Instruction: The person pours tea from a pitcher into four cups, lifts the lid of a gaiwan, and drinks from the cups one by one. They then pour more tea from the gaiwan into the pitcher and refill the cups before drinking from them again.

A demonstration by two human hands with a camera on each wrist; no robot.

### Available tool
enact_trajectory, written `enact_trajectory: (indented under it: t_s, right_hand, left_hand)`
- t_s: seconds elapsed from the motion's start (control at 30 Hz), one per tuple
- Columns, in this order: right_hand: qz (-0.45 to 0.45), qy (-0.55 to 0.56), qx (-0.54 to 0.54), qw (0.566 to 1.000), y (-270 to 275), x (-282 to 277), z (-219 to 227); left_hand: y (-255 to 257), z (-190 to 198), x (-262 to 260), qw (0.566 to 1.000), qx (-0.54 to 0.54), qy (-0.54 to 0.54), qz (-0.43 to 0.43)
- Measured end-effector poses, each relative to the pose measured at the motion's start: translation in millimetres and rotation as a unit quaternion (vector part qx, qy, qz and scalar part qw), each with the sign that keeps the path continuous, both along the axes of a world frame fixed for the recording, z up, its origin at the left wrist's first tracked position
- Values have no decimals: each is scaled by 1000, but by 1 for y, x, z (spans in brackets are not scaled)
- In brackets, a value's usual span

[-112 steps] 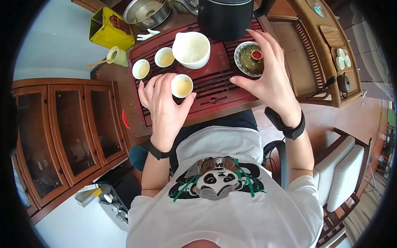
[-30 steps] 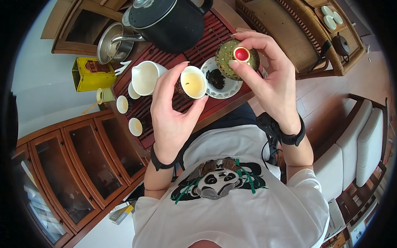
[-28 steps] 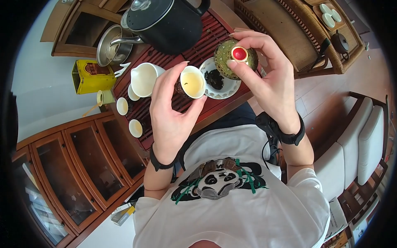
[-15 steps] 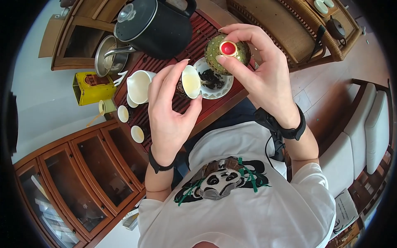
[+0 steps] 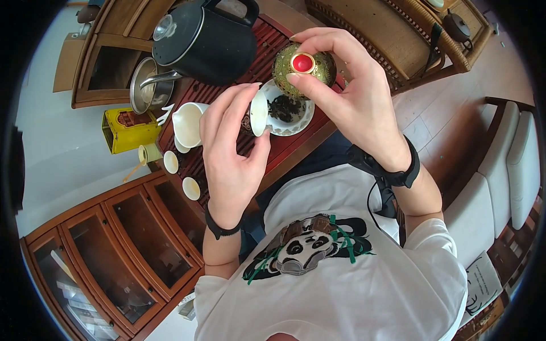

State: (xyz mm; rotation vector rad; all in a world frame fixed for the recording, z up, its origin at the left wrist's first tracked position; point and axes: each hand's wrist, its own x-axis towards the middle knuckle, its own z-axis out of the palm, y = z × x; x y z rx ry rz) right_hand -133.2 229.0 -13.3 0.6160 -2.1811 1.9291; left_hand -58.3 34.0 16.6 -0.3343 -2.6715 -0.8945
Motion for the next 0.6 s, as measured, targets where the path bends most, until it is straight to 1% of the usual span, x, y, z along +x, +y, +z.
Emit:
enact_trajectory:
  t_s: [0.13, 0.2, 0.33, 0.5, 0.6]
  right_hand:
    - [3, -7, 13, 1000, 1, 0, 0]
    - [-5, 20, -2, 1000, 0, -1, -3]
    - [-6, 22, 8, 1000, 0, 0, -2]
    - [6, -12, 12, 1000, 1, 2, 1]
    - [9, -10, 12, 1000, 1, 1, 0]
  left_hand:
    - [0, -1, 0, 1000, -4, 0, -4]
    - [0, 0, 0, 1000, -10, 5, -5]
    - [0, -3, 0, 1000, -10, 13, -7]
    - [-2, -6, 1, 1000, 10, 15, -8]
    - [-3, -7, 1, 1000, 25, 10, 0]
